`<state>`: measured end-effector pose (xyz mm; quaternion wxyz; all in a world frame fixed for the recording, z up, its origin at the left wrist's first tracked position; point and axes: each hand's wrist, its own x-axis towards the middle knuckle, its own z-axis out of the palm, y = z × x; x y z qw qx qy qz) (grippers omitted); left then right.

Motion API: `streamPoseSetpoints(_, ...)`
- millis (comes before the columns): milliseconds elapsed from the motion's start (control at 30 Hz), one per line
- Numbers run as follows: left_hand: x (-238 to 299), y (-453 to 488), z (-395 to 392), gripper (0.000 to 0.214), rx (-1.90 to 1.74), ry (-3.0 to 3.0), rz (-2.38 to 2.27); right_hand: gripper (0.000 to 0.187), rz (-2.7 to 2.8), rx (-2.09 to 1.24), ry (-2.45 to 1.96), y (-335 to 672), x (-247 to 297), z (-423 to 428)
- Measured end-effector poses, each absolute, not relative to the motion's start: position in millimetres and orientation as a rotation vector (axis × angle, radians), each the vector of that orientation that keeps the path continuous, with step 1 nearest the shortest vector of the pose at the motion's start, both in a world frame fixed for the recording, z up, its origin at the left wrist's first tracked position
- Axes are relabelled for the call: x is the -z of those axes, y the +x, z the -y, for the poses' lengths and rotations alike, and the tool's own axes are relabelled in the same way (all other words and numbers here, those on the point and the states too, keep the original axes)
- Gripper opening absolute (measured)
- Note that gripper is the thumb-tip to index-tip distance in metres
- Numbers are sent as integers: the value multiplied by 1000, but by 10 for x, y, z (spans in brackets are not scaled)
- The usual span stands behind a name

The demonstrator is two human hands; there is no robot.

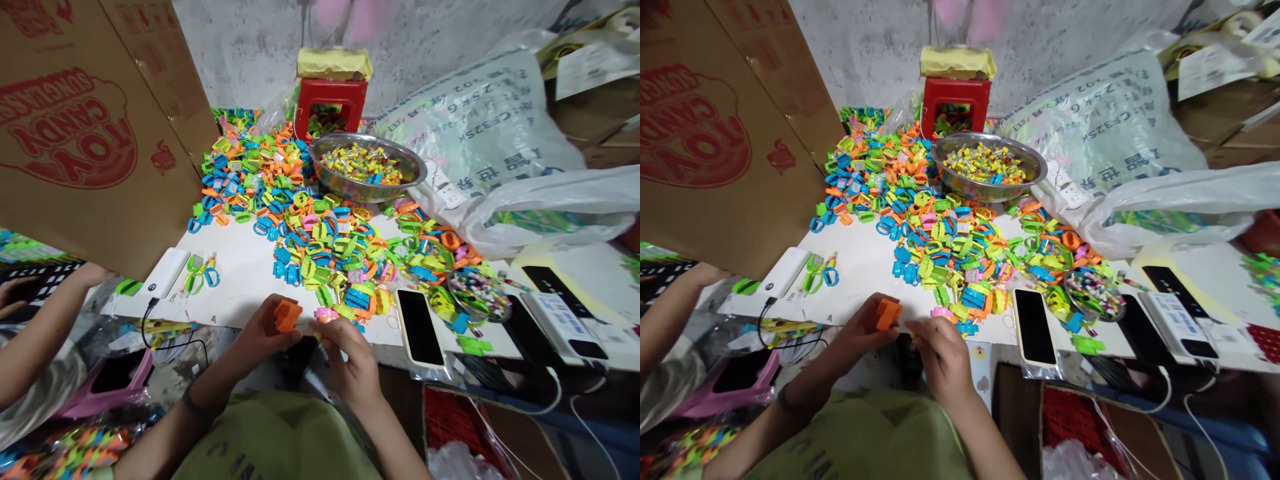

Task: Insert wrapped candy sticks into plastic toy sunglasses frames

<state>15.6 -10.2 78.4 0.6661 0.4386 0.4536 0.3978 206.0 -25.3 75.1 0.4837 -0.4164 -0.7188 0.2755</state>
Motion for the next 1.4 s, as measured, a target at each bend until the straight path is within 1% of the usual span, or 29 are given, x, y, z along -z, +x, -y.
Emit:
streamPoseSetpoints(100,-790,158,138,40,-832,1282,-1067,24,1752,-619,-1079,2060,-791,227)
streamPoseSetpoints(167,-792,146,166,36,-761,1463,-1093,18,1741,-593,-1111,2025,-767,228)
streamPoseSetpoints(233,-798,126,194,39,-701,1588,-1129,9,1715,-580,-1119,1987,-734,243)
streamPoseSetpoints(300,-805,102,217,48,-681,1656,-1138,5,1705,-597,-1102,1965,-718,262)
streamPoseSetpoints(367,-812,84,232,47,-685,1688,-1147,6,1698,-618,-1100,1965,-724,278)
streamPoseSetpoints(500,-835,92,233,30,-675,1762,-1259,5,1680,-636,-1157,1990,-752,299)
streamPoseSetpoints(633,-838,124,218,29,-674,1855,-1311,4,1672,-660,-1162,1993,-734,314)
streamPoseSetpoints(733,-807,122,211,30,-697,1915,-1312,5,1702,-618,-1154,1988,-706,326)
streamPoseSetpoints(900,-782,87,210,28,-662,1851,-1334,8,1905,-594,-1169,2001,-721,343)
streamPoseSetpoints(967,-770,67,214,29,-578,1766,-1335,10,2065,-612,-1283,2006,-735,336)
streamPoseSetpoints(1067,-684,34,218,31,-427,1670,-1298,6,2330,-590,-1494,1994,-711,312)
streamPoseSetpoints(1133,-582,13,219,33,-345,1633,-1280,9,2464,-580,-1553,1964,-651,304)
streamPoseSetpoints(1233,-426,-18,230,32,-269,1569,-1273,8,2536,-622,-1523,1894,-512,322)
streamPoseSetpoints(1400,-318,-106,249,35,-269,1527,-1288,5,2539,-692,-1446,1838,-366,252)
